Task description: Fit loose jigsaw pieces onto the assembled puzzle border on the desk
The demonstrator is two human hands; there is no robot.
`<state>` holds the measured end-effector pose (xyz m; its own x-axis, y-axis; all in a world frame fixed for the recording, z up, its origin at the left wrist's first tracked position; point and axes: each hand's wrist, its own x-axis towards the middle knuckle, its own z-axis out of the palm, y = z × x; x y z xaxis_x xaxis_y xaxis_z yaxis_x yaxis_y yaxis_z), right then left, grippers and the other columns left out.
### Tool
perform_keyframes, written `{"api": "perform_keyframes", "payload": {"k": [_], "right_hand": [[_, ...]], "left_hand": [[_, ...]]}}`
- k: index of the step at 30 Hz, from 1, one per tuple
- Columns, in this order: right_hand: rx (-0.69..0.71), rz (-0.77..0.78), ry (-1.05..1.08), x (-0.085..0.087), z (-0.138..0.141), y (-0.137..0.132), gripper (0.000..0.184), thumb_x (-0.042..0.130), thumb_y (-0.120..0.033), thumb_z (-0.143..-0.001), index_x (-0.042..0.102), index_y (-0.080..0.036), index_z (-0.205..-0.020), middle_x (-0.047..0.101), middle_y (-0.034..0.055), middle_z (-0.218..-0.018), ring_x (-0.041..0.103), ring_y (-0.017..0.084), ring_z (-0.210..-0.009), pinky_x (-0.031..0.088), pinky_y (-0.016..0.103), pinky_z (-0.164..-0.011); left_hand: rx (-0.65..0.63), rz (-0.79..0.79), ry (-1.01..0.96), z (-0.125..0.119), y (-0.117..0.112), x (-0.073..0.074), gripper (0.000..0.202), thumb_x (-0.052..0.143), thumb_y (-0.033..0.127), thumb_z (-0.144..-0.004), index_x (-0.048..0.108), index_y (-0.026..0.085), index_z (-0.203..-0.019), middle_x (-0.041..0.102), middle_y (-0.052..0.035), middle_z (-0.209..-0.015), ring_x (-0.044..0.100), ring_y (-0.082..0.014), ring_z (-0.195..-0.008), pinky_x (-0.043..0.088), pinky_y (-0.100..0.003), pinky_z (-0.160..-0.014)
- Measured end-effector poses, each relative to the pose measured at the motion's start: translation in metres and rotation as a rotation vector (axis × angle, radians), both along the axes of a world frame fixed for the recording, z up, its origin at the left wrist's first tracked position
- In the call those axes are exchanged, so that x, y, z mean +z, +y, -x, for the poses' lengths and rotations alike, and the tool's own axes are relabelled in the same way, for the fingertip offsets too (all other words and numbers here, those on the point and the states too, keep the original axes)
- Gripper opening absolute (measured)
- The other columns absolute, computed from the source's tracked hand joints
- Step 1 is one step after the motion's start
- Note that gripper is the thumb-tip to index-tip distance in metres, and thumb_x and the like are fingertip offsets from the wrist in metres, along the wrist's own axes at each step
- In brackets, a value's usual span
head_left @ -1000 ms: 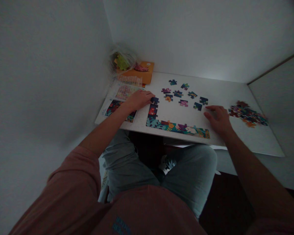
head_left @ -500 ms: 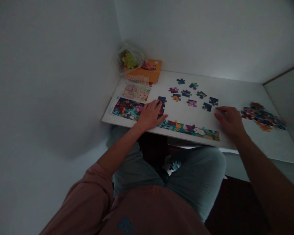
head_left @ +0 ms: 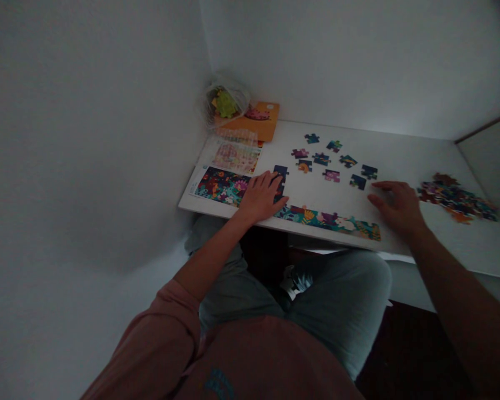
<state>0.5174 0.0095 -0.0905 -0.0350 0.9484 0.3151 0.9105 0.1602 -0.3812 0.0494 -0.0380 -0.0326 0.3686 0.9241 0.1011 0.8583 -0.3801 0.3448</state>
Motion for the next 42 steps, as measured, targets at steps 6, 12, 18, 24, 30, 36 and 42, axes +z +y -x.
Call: {"api": "perform_keyframes", "payload": {"k": [6,12,18,24,30,36,42], "right_hand": [[0.014,0.016,-0.016,0.002,0.001,-0.004,0.06,0.066,-0.069,-0.097,0.079,-0.026,-0.137,0.077,0.0244,-0.148,0.067,0.05,-0.147,0.049,0.073,-0.131],[0.158,0.139,-0.111,0.007,-0.005,-0.01,0.089,0.085,-0.075,-0.085,0.07,-0.028,-0.159,0.066,0.0246,-0.171,0.058,0.053,-0.159,0.04,0.077,-0.135],[0.282,0.238,-0.23,0.015,-0.01,-0.013,0.112,0.085,-0.08,-0.087,0.054,-0.027,-0.181,0.056,0.0273,-0.18,0.053,0.056,-0.164,0.04,0.08,-0.136],[0.253,0.208,-0.2,0.015,-0.005,-0.015,0.11,0.085,-0.072,-0.089,0.05,-0.026,-0.183,0.056,0.0277,-0.179,0.05,0.057,-0.168,0.04,0.079,-0.138],[0.243,0.196,-0.156,0.017,-0.002,-0.015,0.108,0.084,-0.072,-0.088,0.053,-0.023,-0.18,0.055,0.0295,-0.179,0.05,0.056,-0.17,0.041,0.081,-0.138],[0.164,0.132,-0.06,0.013,0.002,-0.012,0.091,0.067,-0.082,-0.099,0.063,-0.024,-0.17,0.061,0.0277,-0.171,0.06,0.052,-0.162,0.045,0.075,-0.139],[0.158,0.095,-0.082,0.014,0.004,-0.011,0.082,0.068,-0.076,-0.1,0.068,-0.025,-0.163,0.066,0.0277,-0.166,0.065,0.052,-0.156,0.05,0.074,-0.135]], "left_hand": [[0.041,0.002,0.007,-0.001,0.0,0.001,0.079,0.053,0.061,-0.123,0.045,0.02,-0.19,0.049,-0.0199,-0.194,0.044,-0.0365,-0.182,0.033,-0.053,-0.151],[0.113,0.021,-0.035,-0.001,0.0,0.007,0.085,0.053,0.069,-0.123,0.036,0.026,-0.194,0.042,-0.0157,-0.199,0.038,-0.0359,-0.185,0.03,-0.051,-0.153],[0.062,0.012,-0.037,0.0,0.001,0.004,0.092,0.062,0.079,-0.117,0.047,0.025,-0.19,0.045,-0.0164,-0.197,0.037,-0.0399,-0.186,0.028,-0.06,-0.155],[0.044,0.01,-0.05,0.001,0.002,-0.001,0.093,0.064,0.081,-0.114,0.052,0.022,-0.186,0.047,-0.0195,-0.195,0.039,-0.0435,-0.184,0.029,-0.064,-0.154],[0.039,0.002,-0.088,0.002,0.004,-0.004,0.087,0.063,0.08,-0.116,0.057,0.022,-0.18,0.05,-0.022,-0.191,0.043,-0.0442,-0.18,0.031,-0.064,-0.152],[0.147,-0.007,-0.217,0.009,0.012,-0.002,0.054,0.051,0.048,-0.125,0.061,0.029,-0.174,0.062,-0.0175,-0.179,0.052,-0.036,-0.173,0.042,-0.056,-0.147],[0.075,0.167,-0.242,0.021,0.061,0.012,0.062,0.075,0.034,-0.115,0.061,0.025,-0.175,0.049,-0.0207,-0.185,0.081,-0.0338,-0.126,0.058,-0.055,-0.131]]}}
